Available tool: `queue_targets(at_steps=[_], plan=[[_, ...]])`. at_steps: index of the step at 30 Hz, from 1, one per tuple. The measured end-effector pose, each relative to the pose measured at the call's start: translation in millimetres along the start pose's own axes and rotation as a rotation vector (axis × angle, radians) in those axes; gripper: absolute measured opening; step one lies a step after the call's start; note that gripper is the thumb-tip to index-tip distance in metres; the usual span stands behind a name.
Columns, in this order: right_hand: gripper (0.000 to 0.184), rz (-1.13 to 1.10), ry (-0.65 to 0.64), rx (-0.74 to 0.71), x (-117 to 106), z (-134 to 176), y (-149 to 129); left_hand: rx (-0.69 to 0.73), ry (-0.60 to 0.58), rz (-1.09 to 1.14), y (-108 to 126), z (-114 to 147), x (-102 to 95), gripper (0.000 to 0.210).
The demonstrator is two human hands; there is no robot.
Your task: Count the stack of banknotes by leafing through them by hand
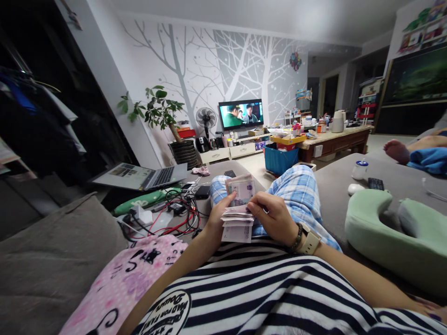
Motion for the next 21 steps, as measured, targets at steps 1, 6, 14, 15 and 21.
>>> queue_targets(at_steps=[1, 6, 14, 15, 21], plan=[[0.022, 0.001, -0.001, -0.001, 0.1, 0.0, -0.2, -0.005, 0.003, -0.005, -0.7, -0.1, -0.6, 0.03], [0.024, 0.007, -0.011, 0.003, 0.6, -0.3, -0.2, 0.007, 0.034, -0.002, -1.5, -0.8, -0.1, 0.025], [0.028, 0.006, -0.05, -0.001, 2.4, 0.5, 1.8, 0.049, 0.07, 0.028, 3.3, 0.3, 3.8, 0.008], [0.028, 0.006, -0.05, -0.003, 2.5, 0.7, 1.8, 0.044, 0.061, 0.033, 2.5, 0.3, 3.8, 0.006], [0.031, -0.005, -0.047, 0.003, 3.0, 1.0, 3.3, 0.002, 0.017, 0.075, -4.0, -1.9, 3.5, 0.012]])
Point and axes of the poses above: each hand's wrist, its own z-axis away from the middle knuckle, its own x-axis out of the palm, y = z × x, the point moved 4 cm from there along -z, towards the middle knuckle, and after that the axes turned 10 degrees about x, right-handed, at the moved point
